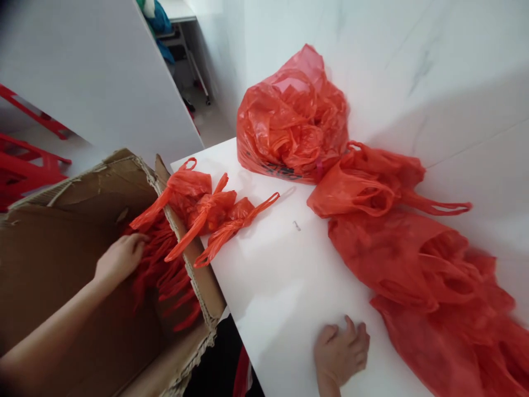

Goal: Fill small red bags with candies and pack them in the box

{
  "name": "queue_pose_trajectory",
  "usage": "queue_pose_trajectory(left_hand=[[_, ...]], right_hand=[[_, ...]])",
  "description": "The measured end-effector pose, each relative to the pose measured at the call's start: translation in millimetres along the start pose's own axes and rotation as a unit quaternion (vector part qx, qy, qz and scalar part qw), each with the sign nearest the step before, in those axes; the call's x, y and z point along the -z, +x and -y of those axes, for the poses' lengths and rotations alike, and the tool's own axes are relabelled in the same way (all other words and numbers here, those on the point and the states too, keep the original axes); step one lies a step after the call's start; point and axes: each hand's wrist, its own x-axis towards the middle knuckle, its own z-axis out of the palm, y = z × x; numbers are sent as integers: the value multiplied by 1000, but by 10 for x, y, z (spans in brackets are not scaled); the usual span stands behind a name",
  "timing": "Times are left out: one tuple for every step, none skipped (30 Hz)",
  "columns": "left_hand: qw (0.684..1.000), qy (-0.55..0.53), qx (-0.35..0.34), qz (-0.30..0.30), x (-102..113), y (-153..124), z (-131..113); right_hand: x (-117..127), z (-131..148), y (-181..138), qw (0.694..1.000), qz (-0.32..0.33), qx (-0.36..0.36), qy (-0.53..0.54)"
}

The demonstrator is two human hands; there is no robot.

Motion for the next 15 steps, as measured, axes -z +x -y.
queue_pose_trajectory(left_hand=[[999, -13, -13, -38, 143, -77, -168], [993, -47, -41, -97, 253, -170, -381], [983, -92, -94, -126, 320, -268, -630], [972, -123, -155, -122, 341, -358, -903], [961, -138, -217, -104, 318, -427, -1180], [949, -140, -274, -72, 258, -464, -1443], [941, -130, -309, -43, 172, -466, -1676], [946, -122, -299, -31, 73, -434, -1866], [956, -122, -265, -19, -28, -378, -2008], [962, -126, -243, -5, -118, -311, -2100], [966, -132, -222, 5, -188, -247, -2146], [967, -140, -213, 15, -232, -199, -2153], [965, -142, -218, 22, -245, -176, -2129], [960, -152, -232, 33, -228, -182, -2081], [951, -184, -244, 55, -183, -217, -2014]], right_hand=[[6, 7, 0, 1000, -2, -2, 5], [10, 12, 0, 1000, -5, -1, 8], [14, 17, -1, 1000, -7, -1, 10], [16, 21, -3, 1000, -8, -1, 9], [18, 25, -5, 1000, -9, -2, 9], [20, 28, -7, 1000, -9, -5, 8], [21, 31, -8, 1000, -9, -9, 7], [22, 33, -9, 1000, -9, -13, 7], [23, 34, -8, 1000, -8, -15, 6], [23, 35, -7, 1000, -7, -15, 5], [23, 35, -5, 1000, -7, -13, 3], [22, 35, -3, 1000, -8, -10, 1], [21, 35, 0, 1000, -9, -8, 0], [21, 35, 3, 1000, -9, -7, -1], [22, 35, 5, 1000, -11, -6, -1]])
